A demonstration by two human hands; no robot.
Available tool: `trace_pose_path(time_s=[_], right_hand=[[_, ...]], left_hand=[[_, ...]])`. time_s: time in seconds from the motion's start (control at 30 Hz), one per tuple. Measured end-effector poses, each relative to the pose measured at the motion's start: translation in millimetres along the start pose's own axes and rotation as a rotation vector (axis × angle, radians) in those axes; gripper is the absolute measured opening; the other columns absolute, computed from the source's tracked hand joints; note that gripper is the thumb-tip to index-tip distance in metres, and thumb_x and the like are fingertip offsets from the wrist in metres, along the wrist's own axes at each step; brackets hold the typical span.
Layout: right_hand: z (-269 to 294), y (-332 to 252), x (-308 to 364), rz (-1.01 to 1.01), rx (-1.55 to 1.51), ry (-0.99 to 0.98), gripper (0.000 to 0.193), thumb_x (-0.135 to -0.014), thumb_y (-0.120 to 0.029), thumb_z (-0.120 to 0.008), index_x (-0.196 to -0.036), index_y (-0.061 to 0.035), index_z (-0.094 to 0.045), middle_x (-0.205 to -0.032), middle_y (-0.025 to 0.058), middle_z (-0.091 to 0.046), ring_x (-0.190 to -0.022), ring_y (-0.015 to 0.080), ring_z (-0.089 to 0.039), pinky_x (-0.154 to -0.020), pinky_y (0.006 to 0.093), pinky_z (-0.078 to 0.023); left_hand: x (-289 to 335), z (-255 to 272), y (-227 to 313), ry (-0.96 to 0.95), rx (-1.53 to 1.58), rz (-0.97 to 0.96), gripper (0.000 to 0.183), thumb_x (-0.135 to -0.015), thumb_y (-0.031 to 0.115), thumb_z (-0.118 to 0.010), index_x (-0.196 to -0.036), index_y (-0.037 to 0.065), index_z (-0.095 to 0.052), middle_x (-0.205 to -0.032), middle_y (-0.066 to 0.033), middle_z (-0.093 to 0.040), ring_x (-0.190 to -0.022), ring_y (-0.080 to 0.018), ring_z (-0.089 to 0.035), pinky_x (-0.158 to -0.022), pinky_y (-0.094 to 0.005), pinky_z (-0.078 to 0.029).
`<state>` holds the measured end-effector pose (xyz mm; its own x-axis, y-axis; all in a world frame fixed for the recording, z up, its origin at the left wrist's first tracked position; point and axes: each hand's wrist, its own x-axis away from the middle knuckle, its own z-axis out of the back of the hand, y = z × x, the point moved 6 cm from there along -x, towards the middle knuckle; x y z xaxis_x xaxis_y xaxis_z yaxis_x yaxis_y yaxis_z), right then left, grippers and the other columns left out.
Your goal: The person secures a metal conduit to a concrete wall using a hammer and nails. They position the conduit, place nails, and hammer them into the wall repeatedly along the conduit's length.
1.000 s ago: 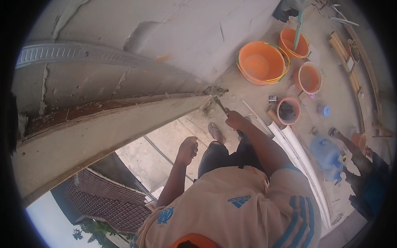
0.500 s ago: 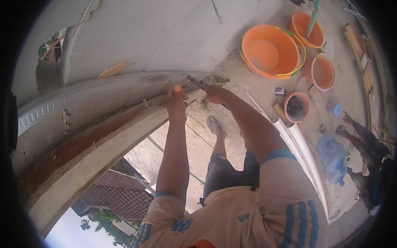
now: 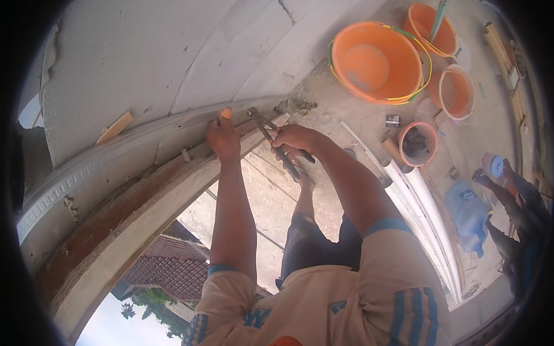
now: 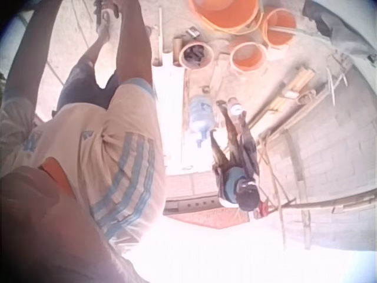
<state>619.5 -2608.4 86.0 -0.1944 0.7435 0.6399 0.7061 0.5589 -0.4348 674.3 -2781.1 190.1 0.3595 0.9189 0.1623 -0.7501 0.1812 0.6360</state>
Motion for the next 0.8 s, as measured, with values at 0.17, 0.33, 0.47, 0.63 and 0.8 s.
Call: trace_pose_path(time_s=[0.17, 0.33, 0.47, 0.63, 0.8], right_hand=[[-4.9, -42.5, 25.1, 0.200, 0.852, 0.298, 0.023, -0.082, -0.007, -0.055, -0.102, 0.0041, -0.055, -0.086, 0.0174, -0.063, -0.071, 0.0283, -0.065, -0.065, 0.0421, -0.055], [-5.0, -28.6, 21.3, 0.029, 0.612, 0.297, 0.041, -0.085, -0.007, -0.051, -0.125, 0.0023, -0.046, -0.092, 0.0151, -0.063, -0.082, 0.0263, -0.067, -0.070, 0.0427, -0.054], [-32.0, -7.8, 25.1, 0.027, -0.526, -0.244, 0.044, -0.086, -0.008, -0.050, -0.129, 0.0013, -0.045, -0.087, 0.0122, -0.064, -0.084, 0.0242, -0.068, -0.070, 0.0415, -0.054], [-17.7, -40.4, 33.0, 0.174, 0.934, 0.432, 0.036, -0.083, -0.006, -0.051, -0.117, 0.0029, -0.046, -0.092, 0.0260, -0.063, -0.083, 0.0351, -0.064, -0.073, 0.0440, -0.051], [-27.8, -8.4, 24.4, -0.064, 0.173, 0.089, 0.036, -0.080, -0.007, -0.053, -0.114, -0.0019, -0.046, -0.093, 0.0230, -0.062, -0.085, 0.0313, -0.063, -0.073, 0.0443, -0.051]], left_hand=[[2.3, 3.3, 6.6, 0.026, 0.002, -0.032, 0.032, -0.090, 0.020, -0.058, -0.099, -0.009, -0.066, -0.088, -0.0251, -0.069, -0.080, -0.0340, -0.067, -0.074, -0.0401, -0.050], [1.7, 1.4, 2.5, 0.041, 0.039, -0.036, 0.032, -0.089, 0.019, -0.058, -0.100, -0.010, -0.065, -0.088, -0.0244, -0.069, -0.079, -0.0325, -0.067, -0.074, -0.0387, -0.050], [4.9, 2.1, 6.7, 0.055, 0.069, -0.067, 0.032, -0.089, 0.019, -0.058, -0.099, -0.011, -0.065, -0.086, -0.0232, -0.069, -0.078, -0.0324, -0.067, -0.075, -0.0385, -0.050], [3.3, 1.8, 7.4, 0.011, 0.039, -0.020, 0.032, -0.090, 0.020, -0.058, -0.098, -0.010, -0.064, -0.086, -0.0220, -0.069, -0.078, -0.0291, -0.066, -0.076, -0.0376, -0.049], [-1.2, -0.7, -0.8, -0.018, 0.076, 0.062, 0.033, -0.090, 0.022, -0.060, -0.098, -0.009, -0.065, -0.087, -0.0217, -0.068, -0.080, -0.0282, -0.064, -0.077, -0.0363, -0.049]])
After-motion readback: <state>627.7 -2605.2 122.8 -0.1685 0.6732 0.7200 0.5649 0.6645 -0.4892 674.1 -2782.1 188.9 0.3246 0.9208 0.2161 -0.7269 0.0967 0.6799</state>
